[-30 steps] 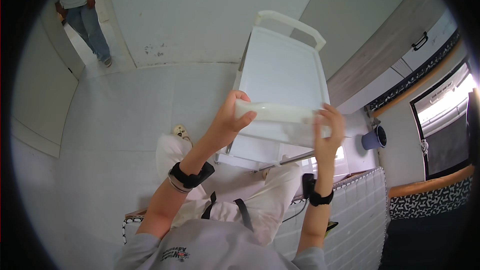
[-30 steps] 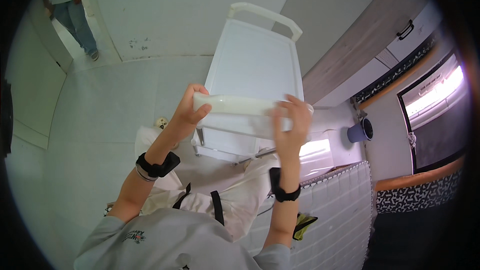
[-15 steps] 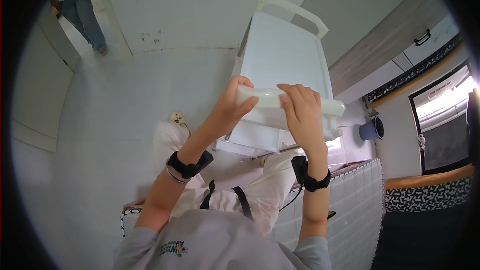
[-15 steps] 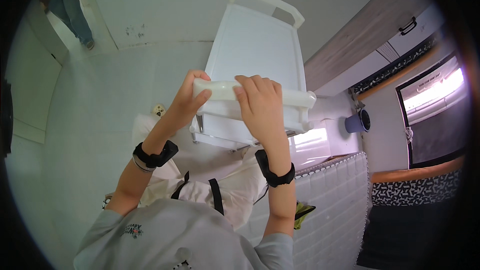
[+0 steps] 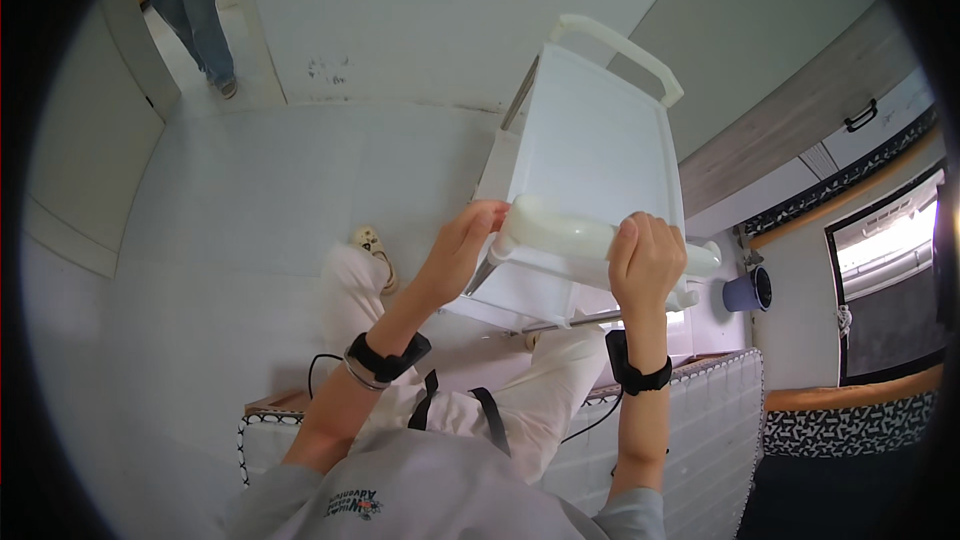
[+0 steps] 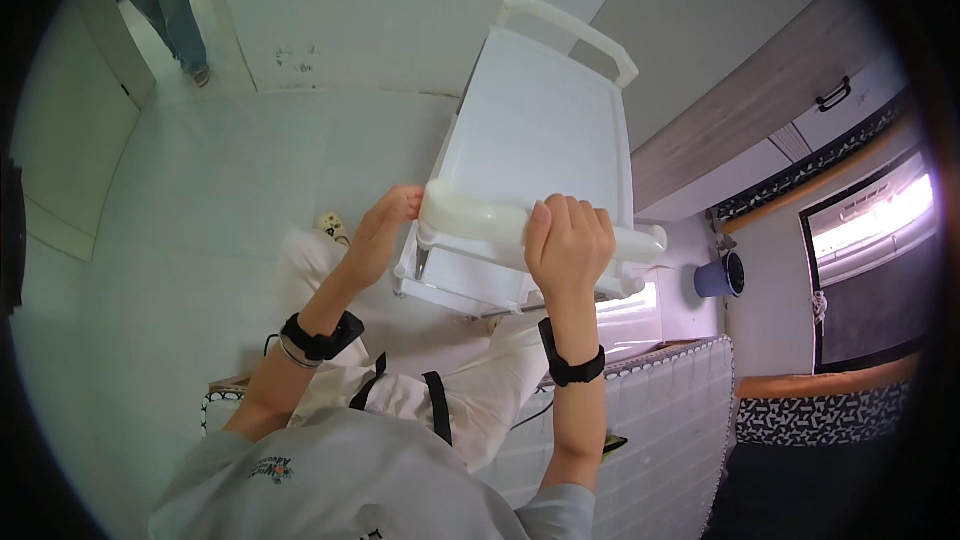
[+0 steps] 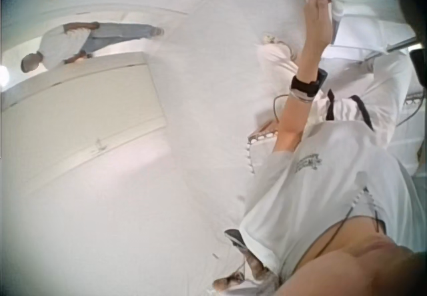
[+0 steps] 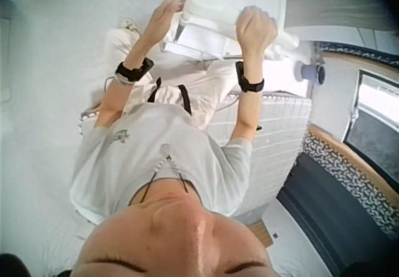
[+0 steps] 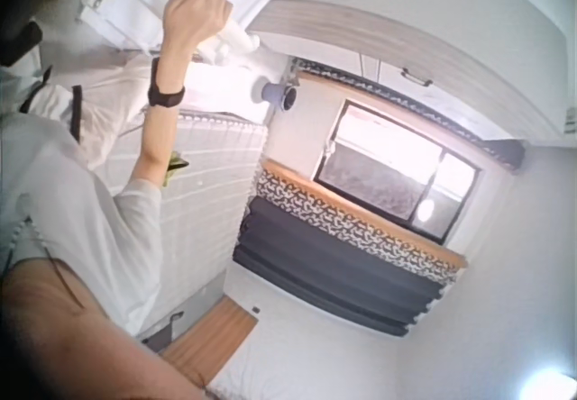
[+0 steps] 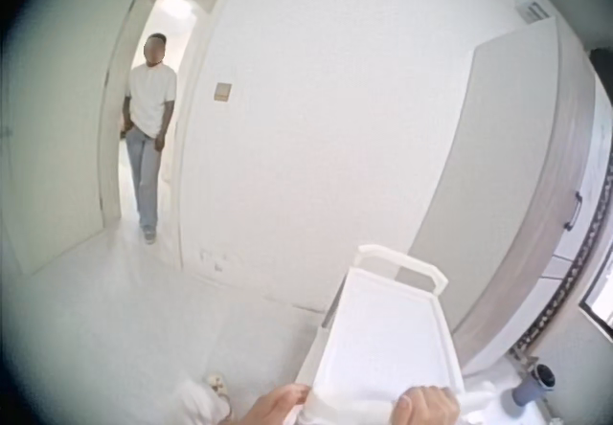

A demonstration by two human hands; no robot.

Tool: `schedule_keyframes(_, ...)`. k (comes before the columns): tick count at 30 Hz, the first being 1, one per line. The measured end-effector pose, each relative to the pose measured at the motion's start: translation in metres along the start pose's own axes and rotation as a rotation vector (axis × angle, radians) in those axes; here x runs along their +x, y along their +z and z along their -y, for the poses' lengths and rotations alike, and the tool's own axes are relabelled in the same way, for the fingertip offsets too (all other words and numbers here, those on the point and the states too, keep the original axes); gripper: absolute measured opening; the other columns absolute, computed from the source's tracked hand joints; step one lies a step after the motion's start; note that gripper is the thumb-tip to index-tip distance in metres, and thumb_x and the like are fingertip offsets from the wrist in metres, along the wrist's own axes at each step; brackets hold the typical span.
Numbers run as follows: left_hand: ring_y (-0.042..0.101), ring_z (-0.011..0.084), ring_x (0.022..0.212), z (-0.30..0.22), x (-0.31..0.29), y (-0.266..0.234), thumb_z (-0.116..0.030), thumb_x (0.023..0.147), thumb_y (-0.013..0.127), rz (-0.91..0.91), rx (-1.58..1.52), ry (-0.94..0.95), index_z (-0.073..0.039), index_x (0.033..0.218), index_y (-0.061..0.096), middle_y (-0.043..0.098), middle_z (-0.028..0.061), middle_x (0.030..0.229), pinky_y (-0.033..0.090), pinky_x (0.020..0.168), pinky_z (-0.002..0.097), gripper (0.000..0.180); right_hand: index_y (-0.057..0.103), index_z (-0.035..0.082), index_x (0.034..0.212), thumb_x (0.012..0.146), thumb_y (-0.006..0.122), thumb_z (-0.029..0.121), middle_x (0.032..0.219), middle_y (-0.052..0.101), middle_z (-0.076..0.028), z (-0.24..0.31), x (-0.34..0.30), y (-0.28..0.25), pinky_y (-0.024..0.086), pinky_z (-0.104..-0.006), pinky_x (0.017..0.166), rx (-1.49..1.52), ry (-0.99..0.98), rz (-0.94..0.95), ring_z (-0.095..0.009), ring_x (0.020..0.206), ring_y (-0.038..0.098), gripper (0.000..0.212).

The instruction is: The recorder is assembling a white plastic utility cart with metal legs.

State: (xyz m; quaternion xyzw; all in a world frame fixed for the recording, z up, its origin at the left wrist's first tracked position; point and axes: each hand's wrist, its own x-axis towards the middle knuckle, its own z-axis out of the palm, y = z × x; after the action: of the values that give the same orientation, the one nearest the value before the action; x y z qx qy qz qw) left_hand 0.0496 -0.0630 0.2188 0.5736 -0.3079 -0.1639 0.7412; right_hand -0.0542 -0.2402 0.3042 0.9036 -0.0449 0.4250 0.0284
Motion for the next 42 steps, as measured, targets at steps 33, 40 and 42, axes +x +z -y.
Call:
schedule_keyframes(33, 0.043, 0.0331, 0.112, 0.006, 0.000, -0.003, -0.001, 0.070, 0.064, 0.252, 0.532, 0.407, -0.009, 0.129, 0.030, 0.036, 0.0172, 0.127, 0.042, 0.088, 0.0367, 0.068, 0.046, 0.007, 0.061, 0.082, 0.046, 0.016, 0.053, 0.042, -0.004, -0.001, -0.028, 0.007, 0.034, -0.0321, 0.050, 0.001, -0.069, 0.032, -0.020, 0.049, 0.041, 0.023)
schedule_keyframes(40, 0.038, 0.0325, 0.120, 0.022, 0.001, -0.003, 0.006, 0.067, 0.066, 0.246, 0.495, 0.422, -0.017, 0.137, 0.011, 0.028, 0.0175, 0.134, 0.042, 0.093, 0.0397, 0.092, 0.044, 0.008, 0.058, 0.080, 0.047, 0.016, 0.051, 0.041, -0.003, 0.007, -0.024, -0.001, 0.033, -0.0314, 0.047, -0.065, -0.106, 0.002, -0.020, 0.046, 0.041, 0.024)
schedule_keyframes(42, 0.038, 0.0330, 0.120, 0.023, 0.000, -0.002, 0.006, 0.067, 0.067, 0.192, 0.534, 0.483, -0.019, 0.138, 0.007, 0.025, 0.0180, 0.135, 0.042, 0.092, 0.0392, 0.096, 0.045, 0.008, 0.058, 0.080, 0.047, 0.015, 0.051, 0.041, -0.003, 0.008, -0.023, -0.003, 0.033, -0.0315, 0.047, -0.062, -0.105, 0.011, -0.020, 0.046, 0.041, 0.023)
